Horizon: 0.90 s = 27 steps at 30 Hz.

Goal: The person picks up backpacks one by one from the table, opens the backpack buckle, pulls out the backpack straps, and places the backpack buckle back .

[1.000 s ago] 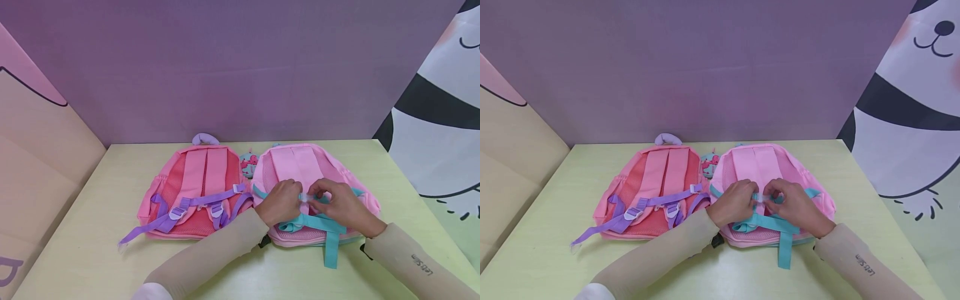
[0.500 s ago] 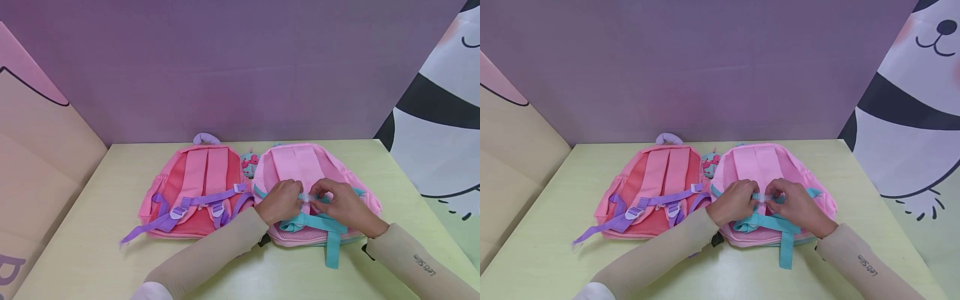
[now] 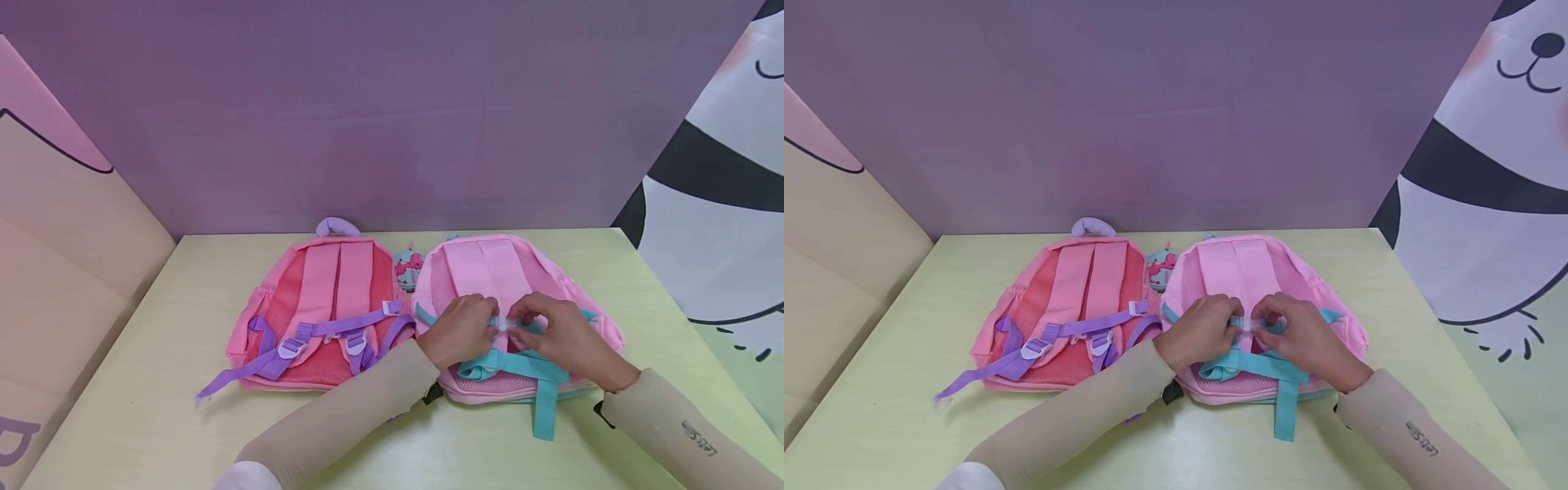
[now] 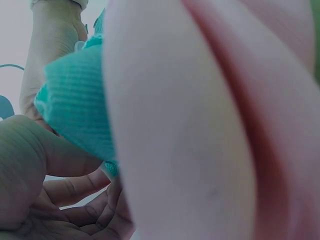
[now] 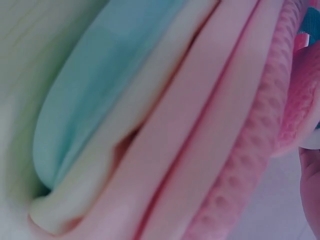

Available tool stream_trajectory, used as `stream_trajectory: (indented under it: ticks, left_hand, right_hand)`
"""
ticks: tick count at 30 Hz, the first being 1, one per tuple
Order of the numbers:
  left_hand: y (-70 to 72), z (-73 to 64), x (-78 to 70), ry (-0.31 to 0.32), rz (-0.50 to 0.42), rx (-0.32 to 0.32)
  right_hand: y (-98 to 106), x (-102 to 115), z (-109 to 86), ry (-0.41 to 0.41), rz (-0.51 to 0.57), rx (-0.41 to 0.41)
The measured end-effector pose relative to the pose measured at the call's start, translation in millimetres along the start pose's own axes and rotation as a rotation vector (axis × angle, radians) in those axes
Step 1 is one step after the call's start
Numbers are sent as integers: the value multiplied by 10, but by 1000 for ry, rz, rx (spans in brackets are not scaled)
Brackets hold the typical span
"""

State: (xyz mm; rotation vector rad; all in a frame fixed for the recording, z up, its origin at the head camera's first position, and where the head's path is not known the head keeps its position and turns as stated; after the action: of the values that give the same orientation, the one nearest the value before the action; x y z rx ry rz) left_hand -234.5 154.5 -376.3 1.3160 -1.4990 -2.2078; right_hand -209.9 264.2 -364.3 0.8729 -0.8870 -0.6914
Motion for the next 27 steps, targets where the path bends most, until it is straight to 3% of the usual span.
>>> stream_trajectory:
  ticks: [11, 27]
  left_hand:
    - [-6, -2, -3, -8, 0, -3]
    - [30, -12, -29, -31, 23, -19]
  right_hand:
    - [7, 0, -9, -15, -1, 6]
    - [59, 65, -11, 87, -46, -51]
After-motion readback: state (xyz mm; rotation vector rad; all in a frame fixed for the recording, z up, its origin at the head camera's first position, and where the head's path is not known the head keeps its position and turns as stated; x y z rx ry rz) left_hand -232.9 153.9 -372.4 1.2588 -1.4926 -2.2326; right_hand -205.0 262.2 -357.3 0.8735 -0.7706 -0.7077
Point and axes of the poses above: each hand's wrist, its own z-axis towards the middle knuckle, its own y-axis out of the back of the hand, x = y × z, the point moved 8 cm from there along z, towards the middle knuckle, and after that the axes turned 8 degrees about -z, right-handed, at the moved point
